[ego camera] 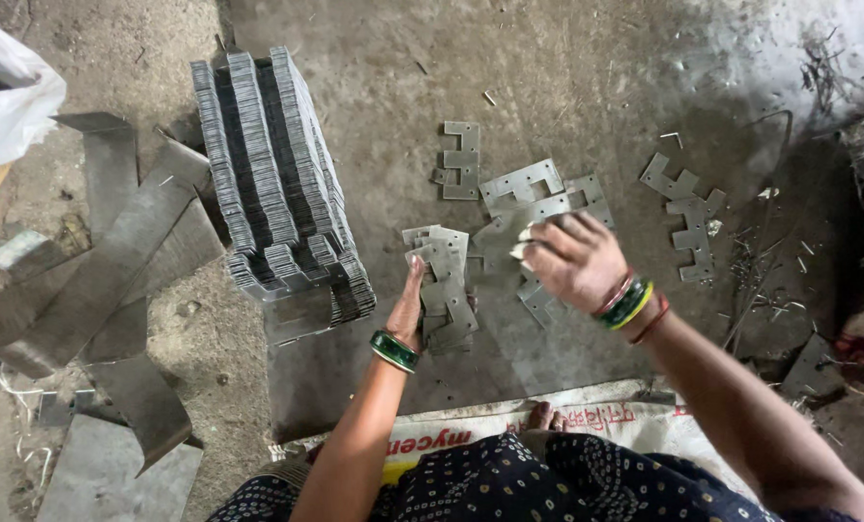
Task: The person sorts various metal plates by hand, picking them up from a pile on the floor and organizing them into neat stacks. They handle different shapes including E-shaped laminations and straight metal strips, placing them onto specific stacks based on their type.
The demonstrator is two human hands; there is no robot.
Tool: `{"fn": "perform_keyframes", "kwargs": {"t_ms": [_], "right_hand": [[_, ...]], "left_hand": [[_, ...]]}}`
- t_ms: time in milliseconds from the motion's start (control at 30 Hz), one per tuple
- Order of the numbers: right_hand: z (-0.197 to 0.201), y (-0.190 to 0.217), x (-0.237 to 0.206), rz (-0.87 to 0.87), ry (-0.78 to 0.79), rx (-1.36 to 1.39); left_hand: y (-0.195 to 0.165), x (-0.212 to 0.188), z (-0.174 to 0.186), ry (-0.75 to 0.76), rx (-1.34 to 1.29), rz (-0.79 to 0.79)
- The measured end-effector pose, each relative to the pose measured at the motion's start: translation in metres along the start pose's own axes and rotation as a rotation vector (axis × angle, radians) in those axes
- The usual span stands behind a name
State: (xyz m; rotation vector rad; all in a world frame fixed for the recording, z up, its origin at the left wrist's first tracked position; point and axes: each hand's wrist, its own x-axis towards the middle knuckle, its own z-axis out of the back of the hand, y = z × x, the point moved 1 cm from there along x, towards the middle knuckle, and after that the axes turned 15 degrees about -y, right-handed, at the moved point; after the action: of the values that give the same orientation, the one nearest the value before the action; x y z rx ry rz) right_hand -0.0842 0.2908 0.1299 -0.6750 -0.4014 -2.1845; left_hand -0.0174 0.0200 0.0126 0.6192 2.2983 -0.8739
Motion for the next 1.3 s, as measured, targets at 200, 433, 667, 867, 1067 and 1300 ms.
{"fn": "perform_keyframes", "kwargs": {"t_ms": [200,433,667,867,1067,1300], "right_hand": [[-0.061,0.022,-0.03,-0.592,0.454,-0.191],[-0.085,0.0,-0.048,-1.014,0.339,0.172],[-0.007,0.047,-0.026,-0.382,0.078,0.187],[-0.001,0.021,-0.068,-0.247,0.538,-0.228],[-0.02,-0.017,-0.111,-0.368,0.635,-0.265],[0.011,-0.033,-0.083,-0.995,0.403,0.185]], "left_hand": [[0.011,-0.007,-0.003,-0.141,0.029,-0.106],[0.017,-0.017,0.014,-0.048,-0.03,-0.056],[0.018,-0.007,0.023,-0.014,-0.219,-0.095],[0.016,-0.02,0.008,-0.11,-0.01,0.015],[0.027,-0.02,0.008,-0.133,0.091,0.019],[0.033,-0.007,0.014,-0.173,0.192,-0.055]]}}
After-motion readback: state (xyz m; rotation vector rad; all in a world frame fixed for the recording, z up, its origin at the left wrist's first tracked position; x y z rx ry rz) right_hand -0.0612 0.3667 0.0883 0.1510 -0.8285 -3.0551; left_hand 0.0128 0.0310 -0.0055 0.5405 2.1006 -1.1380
